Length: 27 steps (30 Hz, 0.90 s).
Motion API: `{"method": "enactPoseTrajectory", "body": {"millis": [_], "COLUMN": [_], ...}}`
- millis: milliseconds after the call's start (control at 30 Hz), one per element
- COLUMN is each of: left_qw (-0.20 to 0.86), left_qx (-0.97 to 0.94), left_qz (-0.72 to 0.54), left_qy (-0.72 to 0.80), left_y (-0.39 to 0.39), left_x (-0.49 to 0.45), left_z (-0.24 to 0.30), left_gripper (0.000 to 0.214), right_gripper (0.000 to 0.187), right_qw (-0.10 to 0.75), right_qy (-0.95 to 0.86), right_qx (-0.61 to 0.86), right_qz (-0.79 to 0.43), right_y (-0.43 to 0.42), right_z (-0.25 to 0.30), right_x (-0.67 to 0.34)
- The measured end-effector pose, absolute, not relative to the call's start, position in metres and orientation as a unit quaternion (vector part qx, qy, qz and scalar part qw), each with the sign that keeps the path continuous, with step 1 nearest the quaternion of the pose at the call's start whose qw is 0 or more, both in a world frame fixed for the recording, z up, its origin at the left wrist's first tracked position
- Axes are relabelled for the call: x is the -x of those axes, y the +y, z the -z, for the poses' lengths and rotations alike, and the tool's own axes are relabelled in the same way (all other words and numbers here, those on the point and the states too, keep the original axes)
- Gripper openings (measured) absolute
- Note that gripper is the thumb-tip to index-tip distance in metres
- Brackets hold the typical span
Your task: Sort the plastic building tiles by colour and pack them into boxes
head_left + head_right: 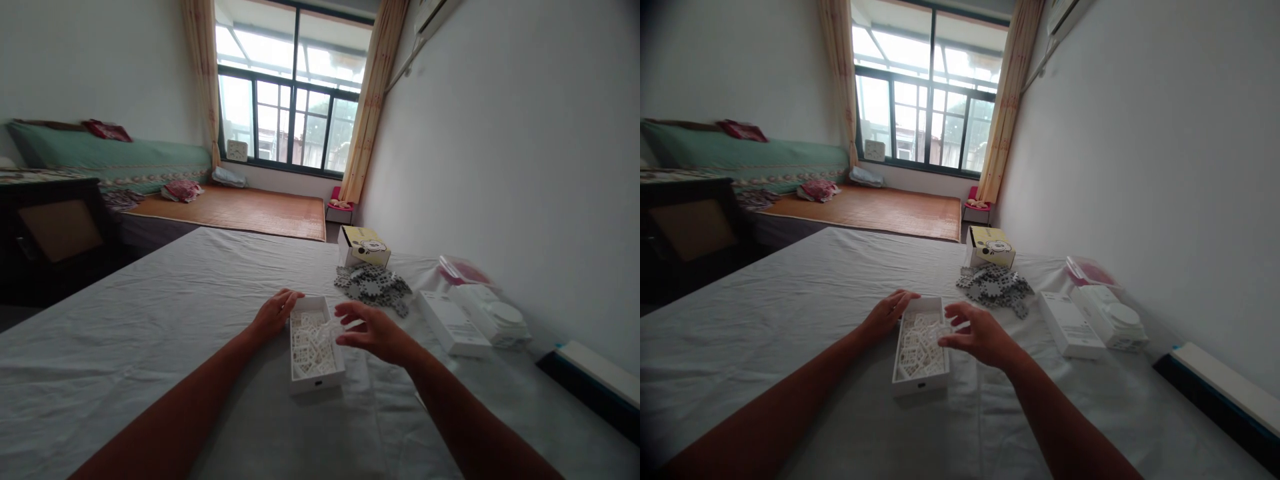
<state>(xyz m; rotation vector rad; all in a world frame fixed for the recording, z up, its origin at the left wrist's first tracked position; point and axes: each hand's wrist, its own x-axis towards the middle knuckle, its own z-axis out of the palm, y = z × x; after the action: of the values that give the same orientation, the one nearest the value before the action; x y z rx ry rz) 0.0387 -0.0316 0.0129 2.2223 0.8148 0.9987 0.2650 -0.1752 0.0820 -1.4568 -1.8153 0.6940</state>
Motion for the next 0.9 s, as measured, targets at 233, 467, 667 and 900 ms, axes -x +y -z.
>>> {"method": "enactPoseTrajectory", "body": {"millis": [233, 467, 667, 900], "left_qw": [0.292, 0.401, 0.494, 0.541], "left_qx": [-0.826, -0.76, -0.701, -0.683], "left_qz": [-0.373, -0.372, -0.376, -0.34], "left_qy": [0.306, 0.351, 0.352, 0.353], "left_y": [-0.032, -0.035, -0.038, -0.039], "left_x": [-0.038, -0.043, -0.046, -0.045], "left_z": [-0.015, -0.013, -0.012, -0.017], "left_gripper": [0.045, 0.042, 0.041, 0.042], "right_gripper": [0.02, 0.025, 0.017, 0.062], "right_qw": [0.104, 0.075, 0.334, 0.349], "right_qy": [-0.701, -0.671, -0.608, -0.709], "right_qx": [0.685, 0.694, 0.625, 0.604], "right_qz": [-0.166, -0.248, -0.357, -0.101], "right_y": [-0.236, -0.272, -0.227, -0.204], "right_z": [-0.081, -0.054, -0.073, -0.08], "right_x": [-0.335, -0.36, -0.306, -0.29]}}
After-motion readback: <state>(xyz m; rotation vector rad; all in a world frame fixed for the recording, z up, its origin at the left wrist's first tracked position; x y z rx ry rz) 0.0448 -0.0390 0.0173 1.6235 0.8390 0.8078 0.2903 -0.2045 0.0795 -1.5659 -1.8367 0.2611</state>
